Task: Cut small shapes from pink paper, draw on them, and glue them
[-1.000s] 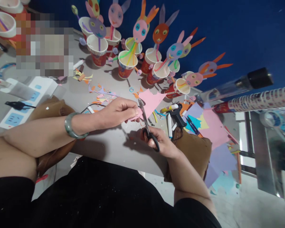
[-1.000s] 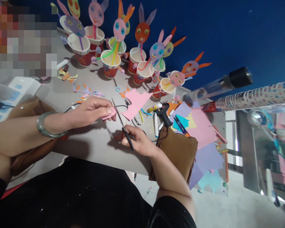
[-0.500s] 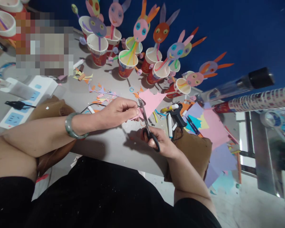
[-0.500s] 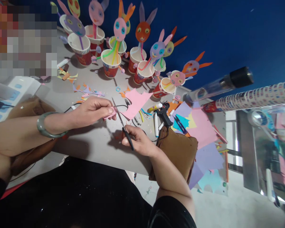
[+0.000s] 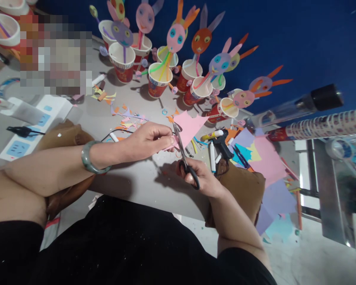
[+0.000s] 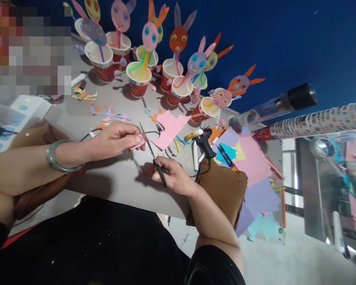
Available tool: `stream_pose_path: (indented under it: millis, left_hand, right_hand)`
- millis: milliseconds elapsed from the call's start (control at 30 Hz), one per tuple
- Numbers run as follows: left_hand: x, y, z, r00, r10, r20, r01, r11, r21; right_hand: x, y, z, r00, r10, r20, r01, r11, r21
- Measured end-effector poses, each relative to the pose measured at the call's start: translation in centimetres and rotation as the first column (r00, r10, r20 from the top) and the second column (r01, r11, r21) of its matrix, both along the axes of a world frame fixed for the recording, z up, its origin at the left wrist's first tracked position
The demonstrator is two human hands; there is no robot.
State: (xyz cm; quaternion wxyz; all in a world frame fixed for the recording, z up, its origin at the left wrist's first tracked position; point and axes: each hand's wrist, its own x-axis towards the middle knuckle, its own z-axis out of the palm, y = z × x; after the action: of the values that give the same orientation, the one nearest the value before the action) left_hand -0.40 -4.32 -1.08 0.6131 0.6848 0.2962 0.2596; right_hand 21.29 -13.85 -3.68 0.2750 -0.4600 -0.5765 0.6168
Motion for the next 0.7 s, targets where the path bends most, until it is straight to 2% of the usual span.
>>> stream_pose_path:
  millis: [200,533,700]
  left_hand:
    - [-0.03,0.01,-0.11,1.0,0.01,0.024,-0.01,1.0,0.015]
    - [-0.08,0.01,-0.28,0.999,0.041,-0.009,-0.04,0.998,0.056]
    - [-0.1,-0.01,-0.28,0.998,0.054,0.023,-0.054,0.998,0.039]
  right_hand:
    - [0.02,0.01,0.01,1.0,-0.003,0.013,0.004,1.0,-0.03]
    - [0.05,0.11,-0.12,1.0,-0.008,-0.001,0.008,1.0,0.006]
    - [0.09,0.08,-0.15,1.0,-0.005,-0.003,0.005,1.0,0.019]
